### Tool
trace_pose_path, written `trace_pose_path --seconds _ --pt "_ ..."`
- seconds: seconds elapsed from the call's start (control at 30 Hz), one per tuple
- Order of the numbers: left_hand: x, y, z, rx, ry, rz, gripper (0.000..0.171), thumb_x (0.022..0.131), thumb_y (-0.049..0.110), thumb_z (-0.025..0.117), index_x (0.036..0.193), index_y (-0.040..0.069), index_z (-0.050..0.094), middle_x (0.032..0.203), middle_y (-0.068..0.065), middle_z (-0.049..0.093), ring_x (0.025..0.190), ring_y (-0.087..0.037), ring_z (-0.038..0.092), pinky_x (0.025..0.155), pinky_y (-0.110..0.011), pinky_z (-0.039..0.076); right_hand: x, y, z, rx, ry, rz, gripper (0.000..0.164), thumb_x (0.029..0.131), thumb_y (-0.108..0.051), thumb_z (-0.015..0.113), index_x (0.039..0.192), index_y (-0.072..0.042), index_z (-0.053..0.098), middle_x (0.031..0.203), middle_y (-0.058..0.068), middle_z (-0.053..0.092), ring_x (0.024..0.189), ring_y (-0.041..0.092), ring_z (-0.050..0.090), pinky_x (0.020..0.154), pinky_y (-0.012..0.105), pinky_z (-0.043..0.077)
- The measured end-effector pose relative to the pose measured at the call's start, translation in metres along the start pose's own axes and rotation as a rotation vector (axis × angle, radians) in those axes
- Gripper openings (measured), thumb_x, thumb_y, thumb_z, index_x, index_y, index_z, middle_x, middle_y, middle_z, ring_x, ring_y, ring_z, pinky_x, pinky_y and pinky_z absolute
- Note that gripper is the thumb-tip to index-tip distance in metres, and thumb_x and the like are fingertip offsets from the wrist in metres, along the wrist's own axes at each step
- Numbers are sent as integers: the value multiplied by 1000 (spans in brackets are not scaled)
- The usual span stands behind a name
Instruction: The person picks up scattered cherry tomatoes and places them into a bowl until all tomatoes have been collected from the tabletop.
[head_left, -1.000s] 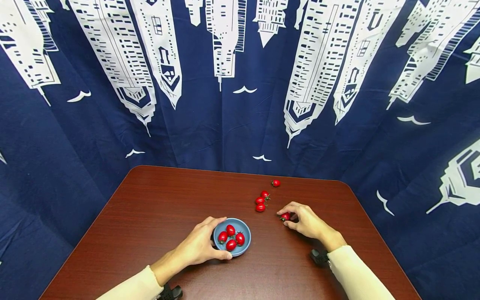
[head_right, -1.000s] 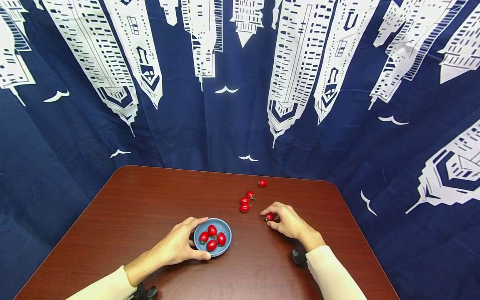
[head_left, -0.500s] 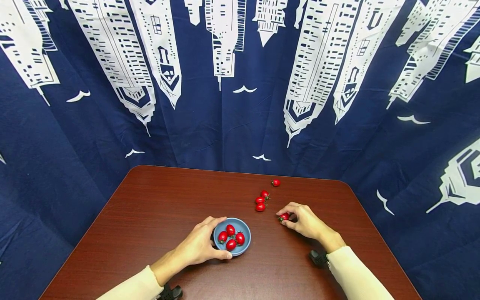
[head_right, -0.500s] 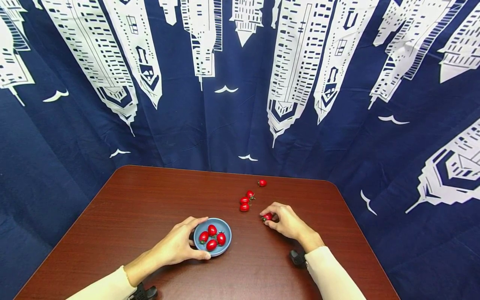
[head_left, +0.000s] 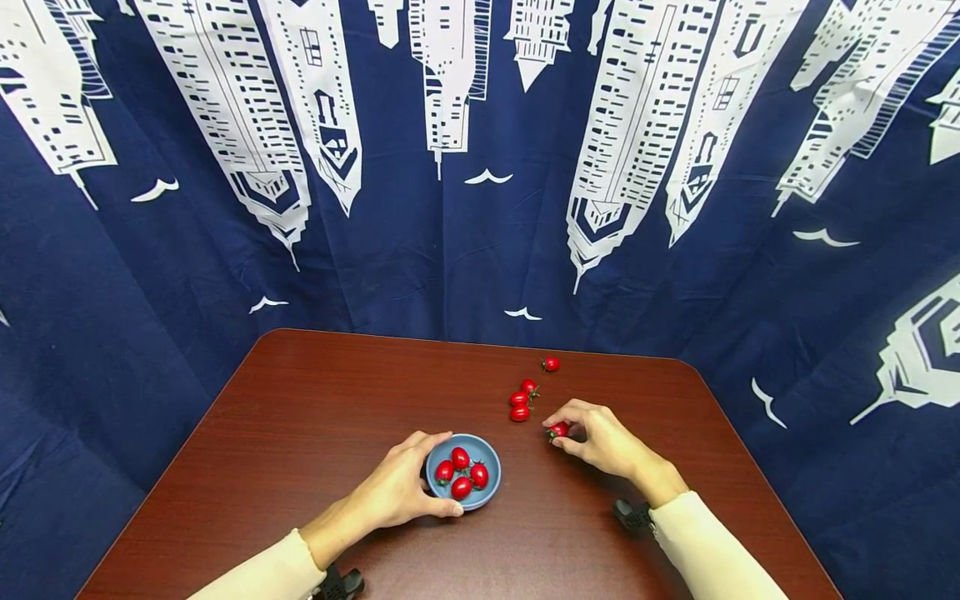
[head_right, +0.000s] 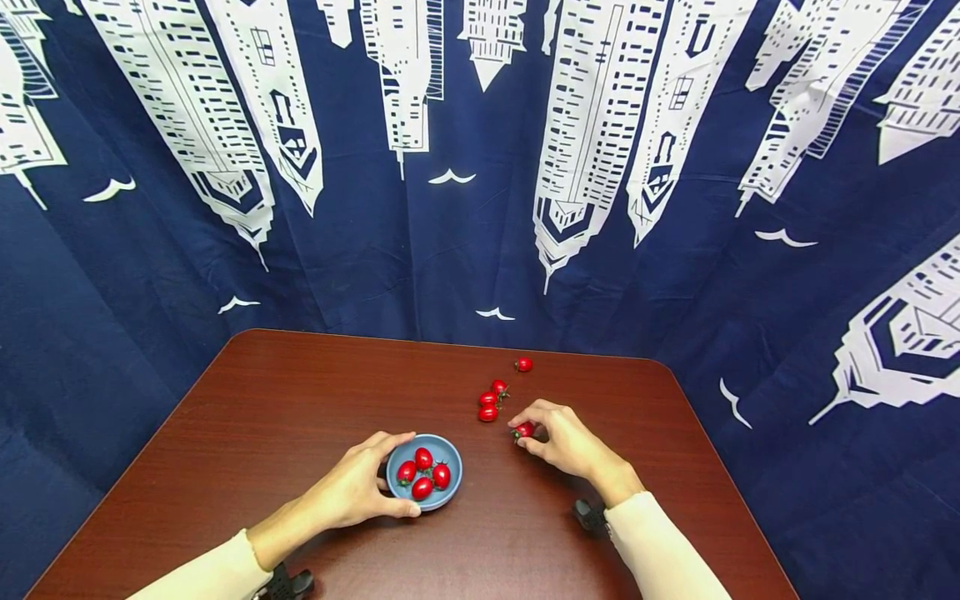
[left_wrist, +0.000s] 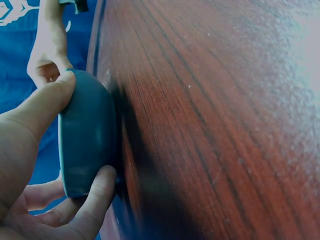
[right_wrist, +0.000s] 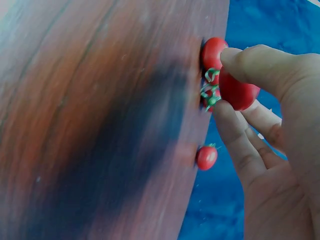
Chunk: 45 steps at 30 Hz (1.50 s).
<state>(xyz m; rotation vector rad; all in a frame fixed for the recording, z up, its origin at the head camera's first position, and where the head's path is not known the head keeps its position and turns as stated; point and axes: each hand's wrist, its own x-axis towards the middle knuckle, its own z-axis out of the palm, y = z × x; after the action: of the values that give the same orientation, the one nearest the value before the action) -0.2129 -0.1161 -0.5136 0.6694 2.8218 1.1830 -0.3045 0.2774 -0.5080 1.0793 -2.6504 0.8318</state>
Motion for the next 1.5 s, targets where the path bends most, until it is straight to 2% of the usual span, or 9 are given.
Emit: trace_pose_path --seconds 0.33,0.57,0.77,1.07,1.27,1.37,1.5 --pt "0 0 0 2 1 -2 110 75 44 112 164 3 62 141 -10 73 126 -26 70 105 -35 64 11 -20 -1 -26 1 -80 33 93 2 94 123 -10 87 115 -3 82 95 13 74 86 37 68" --pt "0 0 1 10 5 -3 111 74 45 112 164 4 63 141 -9 73 126 -25 70 107 -37 63 15 -35 -3 -36 -15 -93 33 95 -2 95 125 -13 87 119 -4 83 99 12 75 88 36 67" --pt "0 0 1 8 6 6 111 74 45 112 164 4 63 141 -10 73 125 -25 71 106 -35 63 18 -48 -4 -30 -35 -89 35 96 -5 95 127 -16 87 121 -6 82 102 9 74 90 41 69" --pt "-1 -1 3 2 9 17 110 74 44 112 163 3 63 140 -10 73 122 -25 71 103 -32 64 23 -62 -3 -37 -41 -137 33 96 -7 95 127 -17 86 124 -3 82 112 14 79 98 41 71" --pt "0 0 2 -6 5 10 110 74 44 113 164 3 63 141 -11 73 123 -26 71 102 -32 64 26 -71 -1 -35 -48 -171 34 96 -7 95 129 -14 86 124 0 81 109 14 77 92 44 71" --pt "0 0 1 -12 3 10 110 75 43 113 164 2 62 140 -11 73 123 -26 71 100 -30 64 27 -75 1 -31 -53 -185 34 97 -7 95 129 -13 86 124 1 81 108 14 77 91 43 71" --pt "0 0 1 -16 1 16 110 75 42 112 164 2 62 138 -12 72 122 -27 70 97 -28 65 28 -82 4 -36 -66 -200 33 98 -9 95 129 -16 86 125 0 81 109 13 76 92 40 71"
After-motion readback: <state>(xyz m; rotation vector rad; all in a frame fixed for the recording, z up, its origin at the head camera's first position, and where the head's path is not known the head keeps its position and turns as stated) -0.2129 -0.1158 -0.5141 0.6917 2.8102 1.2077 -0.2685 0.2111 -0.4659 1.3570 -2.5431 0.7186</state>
